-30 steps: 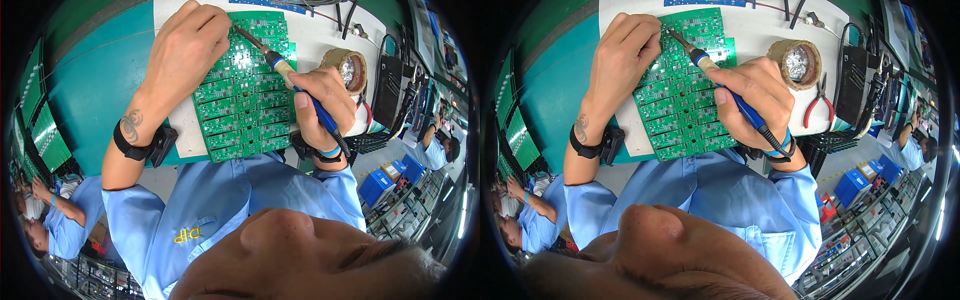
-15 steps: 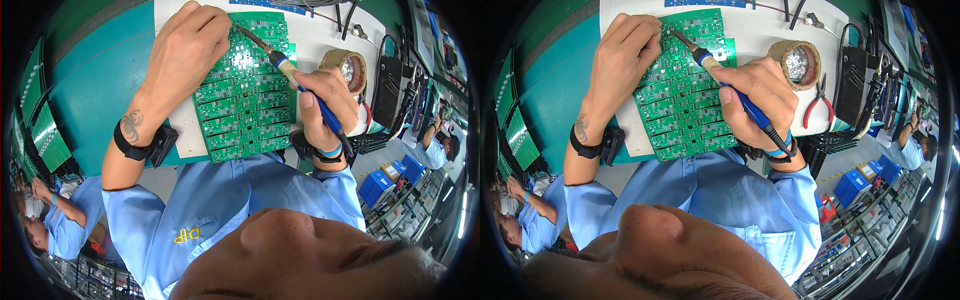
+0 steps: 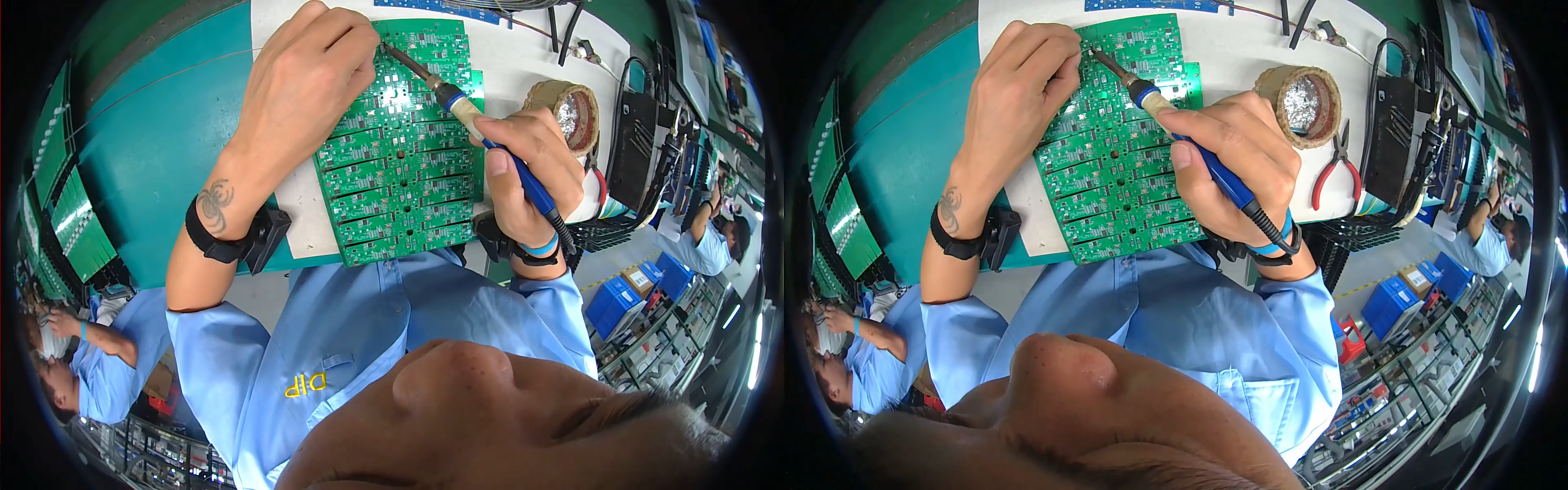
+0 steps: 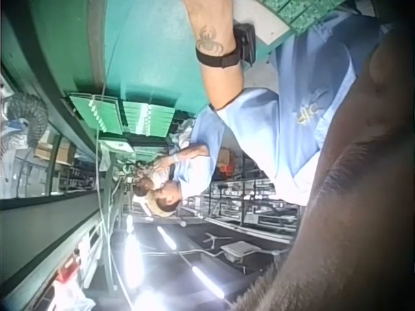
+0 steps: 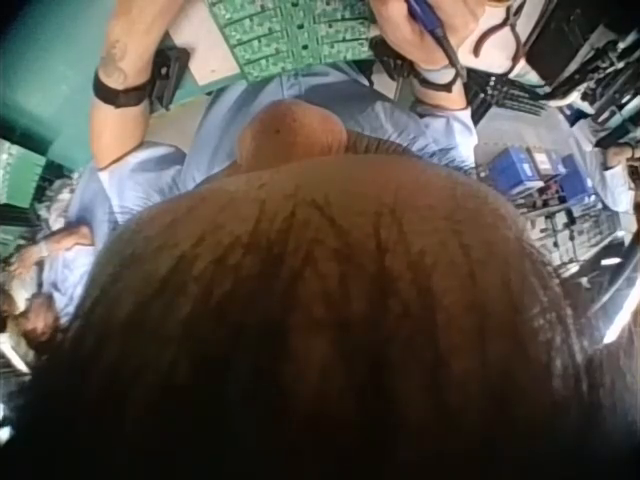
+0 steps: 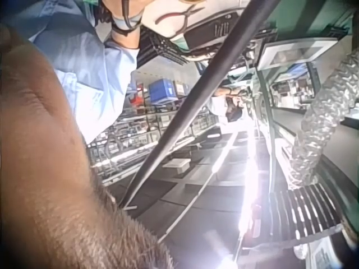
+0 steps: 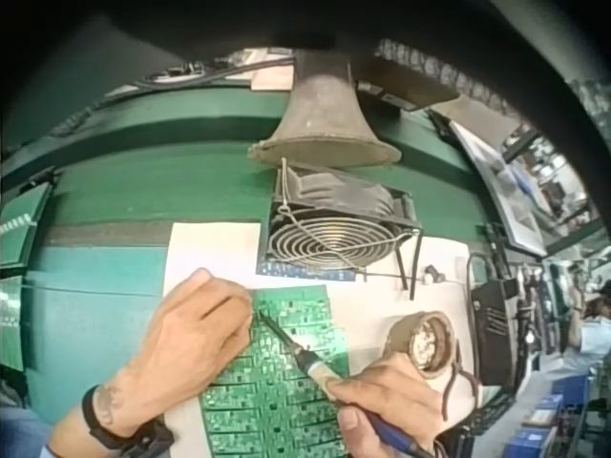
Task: Soldering electronic components onto a printed circuit board at a workbench.
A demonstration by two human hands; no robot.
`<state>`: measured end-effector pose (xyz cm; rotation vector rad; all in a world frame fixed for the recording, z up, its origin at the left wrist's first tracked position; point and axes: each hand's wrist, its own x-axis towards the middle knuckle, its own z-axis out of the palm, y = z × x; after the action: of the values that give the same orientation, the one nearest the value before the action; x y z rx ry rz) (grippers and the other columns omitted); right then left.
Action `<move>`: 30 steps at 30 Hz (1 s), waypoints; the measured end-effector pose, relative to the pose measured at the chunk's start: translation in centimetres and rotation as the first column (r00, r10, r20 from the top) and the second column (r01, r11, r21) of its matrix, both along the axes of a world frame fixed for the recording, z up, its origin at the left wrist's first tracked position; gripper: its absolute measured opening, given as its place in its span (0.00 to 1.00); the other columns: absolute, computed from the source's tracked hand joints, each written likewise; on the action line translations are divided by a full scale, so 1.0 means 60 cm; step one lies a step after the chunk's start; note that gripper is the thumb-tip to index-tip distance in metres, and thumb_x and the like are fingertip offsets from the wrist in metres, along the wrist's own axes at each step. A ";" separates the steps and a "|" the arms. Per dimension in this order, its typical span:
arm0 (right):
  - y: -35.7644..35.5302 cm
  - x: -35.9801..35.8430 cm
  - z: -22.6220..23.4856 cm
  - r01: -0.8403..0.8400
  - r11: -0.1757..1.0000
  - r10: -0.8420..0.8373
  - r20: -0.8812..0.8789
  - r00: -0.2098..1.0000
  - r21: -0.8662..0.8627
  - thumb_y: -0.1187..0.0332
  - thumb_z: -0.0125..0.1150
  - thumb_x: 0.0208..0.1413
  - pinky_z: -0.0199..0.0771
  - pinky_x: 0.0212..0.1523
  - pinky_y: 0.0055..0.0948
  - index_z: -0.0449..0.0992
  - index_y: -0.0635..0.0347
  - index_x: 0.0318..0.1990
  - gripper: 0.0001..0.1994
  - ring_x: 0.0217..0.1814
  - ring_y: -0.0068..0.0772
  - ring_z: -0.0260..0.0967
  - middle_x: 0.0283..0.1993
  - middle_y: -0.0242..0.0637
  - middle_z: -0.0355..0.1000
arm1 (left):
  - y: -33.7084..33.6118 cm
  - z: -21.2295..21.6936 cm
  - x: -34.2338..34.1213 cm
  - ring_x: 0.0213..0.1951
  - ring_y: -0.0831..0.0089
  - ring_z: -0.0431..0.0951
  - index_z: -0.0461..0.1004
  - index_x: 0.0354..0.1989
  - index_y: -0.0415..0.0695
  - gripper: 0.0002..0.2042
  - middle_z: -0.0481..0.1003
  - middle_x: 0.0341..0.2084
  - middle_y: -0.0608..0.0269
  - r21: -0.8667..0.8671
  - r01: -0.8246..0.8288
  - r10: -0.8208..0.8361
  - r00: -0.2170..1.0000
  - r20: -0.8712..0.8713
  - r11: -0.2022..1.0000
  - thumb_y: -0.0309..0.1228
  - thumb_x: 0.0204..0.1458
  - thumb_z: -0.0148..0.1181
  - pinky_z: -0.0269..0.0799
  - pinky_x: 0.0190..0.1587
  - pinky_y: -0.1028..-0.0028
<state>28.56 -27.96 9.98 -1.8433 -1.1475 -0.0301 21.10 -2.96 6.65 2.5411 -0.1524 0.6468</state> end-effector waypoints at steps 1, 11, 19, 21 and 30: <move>0.000 0.000 0.000 -0.002 1.000 0.002 0.001 1.000 0.002 0.77 0.68 0.51 0.74 0.38 0.34 0.86 0.68 0.43 0.11 0.33 0.39 0.76 0.33 0.42 0.81 | 0.000 0.001 -0.001 0.41 0.61 0.79 0.80 0.38 0.38 0.10 0.82 0.41 0.61 0.000 0.000 0.000 1.000 -0.008 1.000 0.17 0.47 0.70 0.78 0.42 0.66; -0.008 -0.001 0.005 0.016 1.000 -0.016 -0.002 1.000 0.022 0.78 0.68 0.52 0.74 0.38 0.34 0.85 0.69 0.43 0.10 0.32 0.40 0.76 0.33 0.43 0.81 | -0.002 0.001 0.000 0.41 0.61 0.79 0.79 0.38 0.38 0.10 0.82 0.41 0.62 -0.004 0.002 -0.002 1.000 0.013 1.000 0.16 0.47 0.69 0.78 0.43 0.66; -0.081 -0.032 0.010 0.142 0.987 -0.140 -0.042 0.989 0.069 0.75 0.63 0.57 0.74 0.41 0.34 0.84 0.71 0.44 0.10 0.36 0.39 0.75 0.34 0.46 0.81 | 0.019 -0.017 -0.013 0.45 0.61 0.78 0.81 0.42 0.41 0.07 0.81 0.45 0.64 0.035 -0.210 0.209 0.977 0.032 0.977 0.26 0.57 0.69 0.74 0.47 0.63; -0.122 -0.047 -0.012 0.175 0.982 -0.174 -0.027 0.984 0.065 0.74 0.61 0.60 0.73 0.43 0.33 0.83 0.71 0.47 0.12 0.39 0.38 0.75 0.35 0.47 0.80 | -0.002 0.007 -0.011 0.57 0.55 0.72 0.77 0.54 0.46 0.17 0.75 0.57 0.52 0.149 -0.314 0.317 0.949 0.009 0.938 0.25 0.56 0.68 0.63 0.61 0.57; -0.204 -0.115 -0.082 0.618 0.783 -0.620 -0.001 0.785 0.071 0.72 0.55 0.70 0.76 0.48 0.32 0.75 0.70 0.57 0.14 0.46 0.33 0.74 0.53 0.48 0.75 | 0.019 -0.029 -0.016 0.57 0.64 0.73 0.81 0.52 0.47 0.13 0.77 0.55 0.69 0.300 -0.145 0.162 0.986 -0.032 0.943 0.37 0.62 0.66 0.58 0.57 0.60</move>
<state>21.63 -40.19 5.07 -2.0865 -0.4930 -0.4644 20.12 -1.84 4.94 2.8809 -0.0331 0.6517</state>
